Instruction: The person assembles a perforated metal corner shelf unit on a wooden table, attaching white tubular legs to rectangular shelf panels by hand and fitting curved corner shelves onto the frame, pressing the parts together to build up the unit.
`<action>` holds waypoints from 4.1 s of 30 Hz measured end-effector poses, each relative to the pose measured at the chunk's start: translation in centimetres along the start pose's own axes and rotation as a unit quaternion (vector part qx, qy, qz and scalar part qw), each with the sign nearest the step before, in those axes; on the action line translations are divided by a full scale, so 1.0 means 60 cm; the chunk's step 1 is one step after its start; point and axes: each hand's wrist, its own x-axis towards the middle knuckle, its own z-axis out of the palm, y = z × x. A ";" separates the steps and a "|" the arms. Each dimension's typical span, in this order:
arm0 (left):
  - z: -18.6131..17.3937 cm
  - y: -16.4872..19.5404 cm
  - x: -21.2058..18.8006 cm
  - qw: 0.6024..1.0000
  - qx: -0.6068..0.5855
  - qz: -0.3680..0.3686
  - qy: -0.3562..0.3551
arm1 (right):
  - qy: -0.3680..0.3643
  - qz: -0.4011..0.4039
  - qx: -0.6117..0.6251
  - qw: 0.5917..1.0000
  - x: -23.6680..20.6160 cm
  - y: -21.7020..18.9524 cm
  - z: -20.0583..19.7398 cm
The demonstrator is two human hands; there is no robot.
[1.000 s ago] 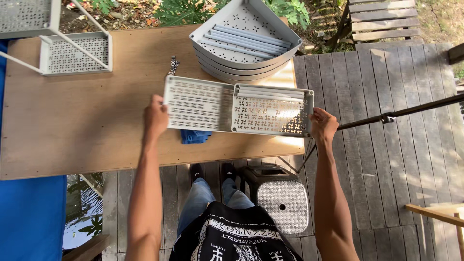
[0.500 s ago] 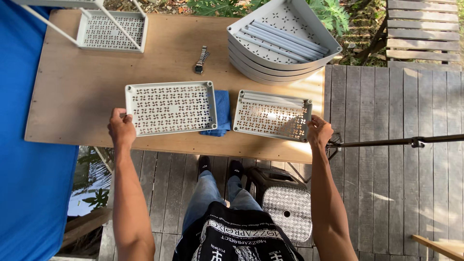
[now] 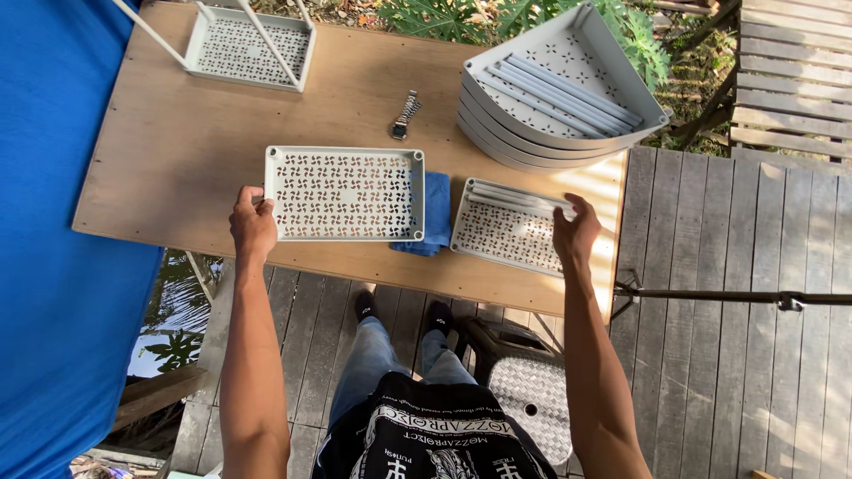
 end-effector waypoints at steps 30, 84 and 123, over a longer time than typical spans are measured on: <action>-0.035 -0.226 0.437 0.984 0.068 0.027 -0.162 | -0.285 0.080 0.014 0.955 -0.125 -0.524 0.614; 0.299 0.312 -0.068 0.867 -0.359 0.163 -0.305 | -0.315 -0.045 0.170 0.933 0.078 -0.194 0.113; -0.021 -0.301 0.664 0.960 -0.092 0.192 -0.181 | -0.293 -0.100 0.149 0.939 -0.024 -0.841 1.057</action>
